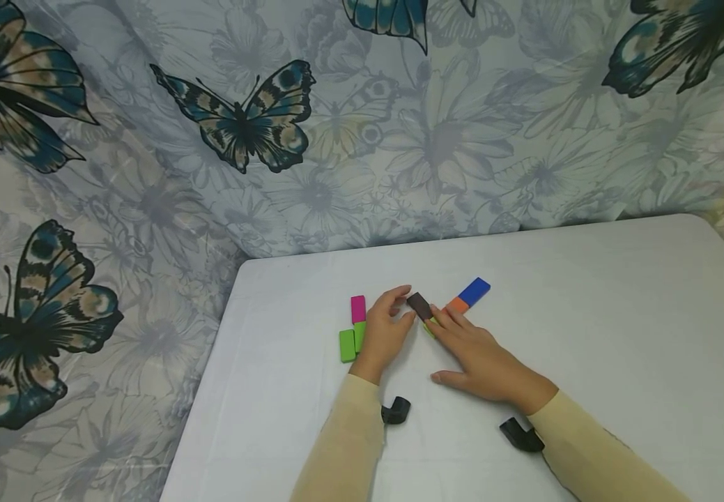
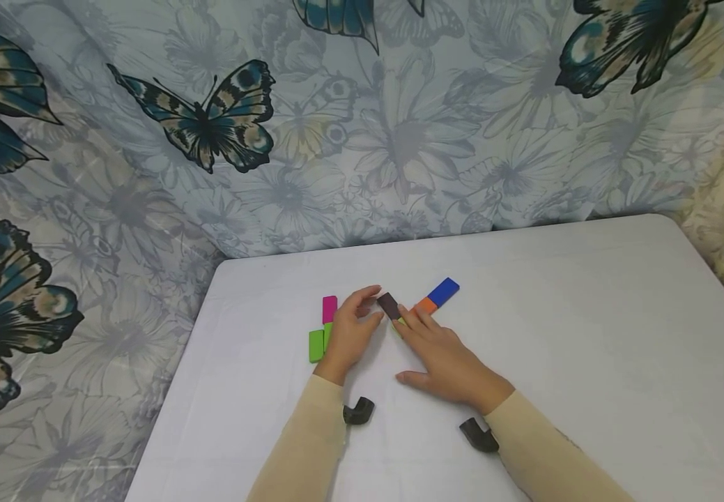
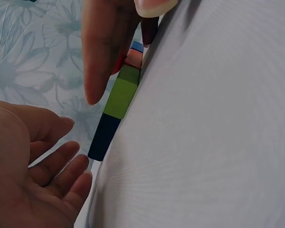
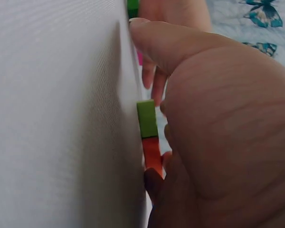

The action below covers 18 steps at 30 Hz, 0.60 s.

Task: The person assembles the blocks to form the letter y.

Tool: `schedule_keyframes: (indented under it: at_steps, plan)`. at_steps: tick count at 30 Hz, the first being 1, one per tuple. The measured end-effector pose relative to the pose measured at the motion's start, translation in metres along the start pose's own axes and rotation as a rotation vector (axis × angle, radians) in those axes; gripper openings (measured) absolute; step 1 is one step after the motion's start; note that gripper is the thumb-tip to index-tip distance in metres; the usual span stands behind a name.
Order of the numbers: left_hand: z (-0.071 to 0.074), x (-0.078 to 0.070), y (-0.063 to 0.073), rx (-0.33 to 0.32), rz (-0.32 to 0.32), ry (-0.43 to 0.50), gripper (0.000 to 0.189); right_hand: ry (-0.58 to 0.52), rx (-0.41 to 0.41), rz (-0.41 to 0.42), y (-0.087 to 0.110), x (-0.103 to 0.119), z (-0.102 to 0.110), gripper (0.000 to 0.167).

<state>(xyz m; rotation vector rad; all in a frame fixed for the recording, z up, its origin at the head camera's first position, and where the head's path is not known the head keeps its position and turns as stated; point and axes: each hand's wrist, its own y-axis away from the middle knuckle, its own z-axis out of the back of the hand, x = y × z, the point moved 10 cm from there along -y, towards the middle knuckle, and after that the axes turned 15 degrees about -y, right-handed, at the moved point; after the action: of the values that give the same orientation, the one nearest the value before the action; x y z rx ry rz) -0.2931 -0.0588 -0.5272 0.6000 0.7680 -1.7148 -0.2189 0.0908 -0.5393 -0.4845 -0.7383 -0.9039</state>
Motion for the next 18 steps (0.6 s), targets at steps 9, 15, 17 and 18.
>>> schedule_keyframes:
  at_steps: [9,15,17,18]
  plan:
    - [0.0005,0.006,0.0001,-0.007,0.024,0.027,0.047,0.035,0.021,0.009,-0.0015,0.0004,-0.0035,0.093]
    - [-0.0006,0.0048,0.0008,0.001,0.021,0.042,0.046,0.046,0.027,0.007,-0.001,-0.0007,-0.0042,0.092]
    - [-0.0016,0.0036,0.0004,0.007,0.015,0.05,0.046,0.048,0.029,0.007,-0.0004,-0.0012,-0.0037,0.092]
    - [-0.0019,0.0028,0.0003,0.01,0.011,0.053,0.046,0.047,0.03,0.008,0.0001,-0.0012,-0.0033,0.092]
